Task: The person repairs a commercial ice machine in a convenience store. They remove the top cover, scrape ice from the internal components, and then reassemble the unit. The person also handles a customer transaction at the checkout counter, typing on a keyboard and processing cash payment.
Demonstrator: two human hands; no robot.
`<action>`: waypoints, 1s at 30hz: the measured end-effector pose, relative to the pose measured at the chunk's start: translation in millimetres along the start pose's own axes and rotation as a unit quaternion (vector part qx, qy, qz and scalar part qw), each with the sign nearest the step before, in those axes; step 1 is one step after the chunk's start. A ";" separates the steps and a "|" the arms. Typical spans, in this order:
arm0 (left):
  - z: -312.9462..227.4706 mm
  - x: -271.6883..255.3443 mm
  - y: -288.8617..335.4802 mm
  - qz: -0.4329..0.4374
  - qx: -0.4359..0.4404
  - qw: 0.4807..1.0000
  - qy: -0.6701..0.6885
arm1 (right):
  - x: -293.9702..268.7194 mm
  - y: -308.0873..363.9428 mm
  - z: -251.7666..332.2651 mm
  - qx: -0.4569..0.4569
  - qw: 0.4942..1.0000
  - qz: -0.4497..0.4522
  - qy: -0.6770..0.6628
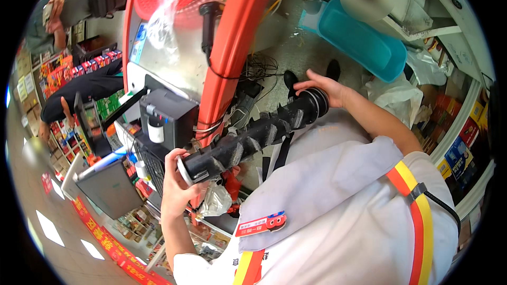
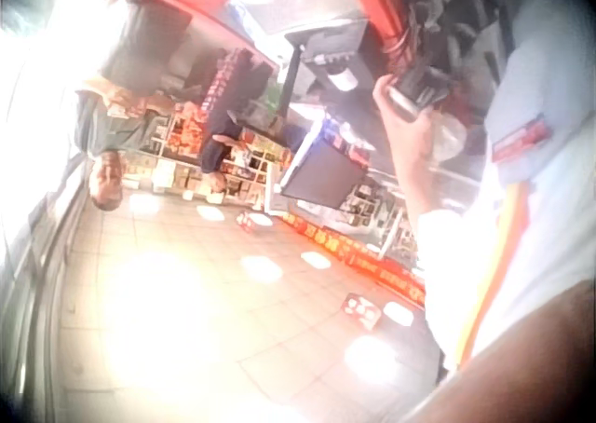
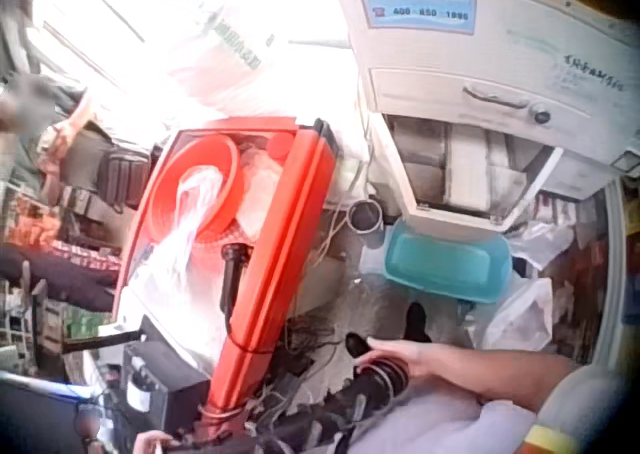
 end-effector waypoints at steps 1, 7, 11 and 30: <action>7.3 -7.3 10.2 -0.003 0.024 1.000 0.014 | 25.5 5.5 8.3 -0.001 0.999 -0.014 0.052; 102.1 -48.6 29.7 -0.024 0.153 0.960 0.235 | 125.6 42.3 77.4 -0.030 0.971 -0.007 0.237; 166.0 -25.5 13.6 -0.035 0.151 0.897 0.415 | 186.8 60.5 104.2 -0.058 0.893 -0.001 0.446; 267.9 15.9 -56.7 -0.054 0.106 0.766 0.632 | 312.9 48.6 79.0 -0.232 0.831 0.249 0.439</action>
Point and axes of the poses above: each hand's wrist, its own y-axis away from the middle knuckle, its own x-axis out of the palm, z = x × y, the point moved 3 cm from there along -y, towards the middle knuckle, and after that the axes turned 10 degrees about z, right-handed, at the moved point
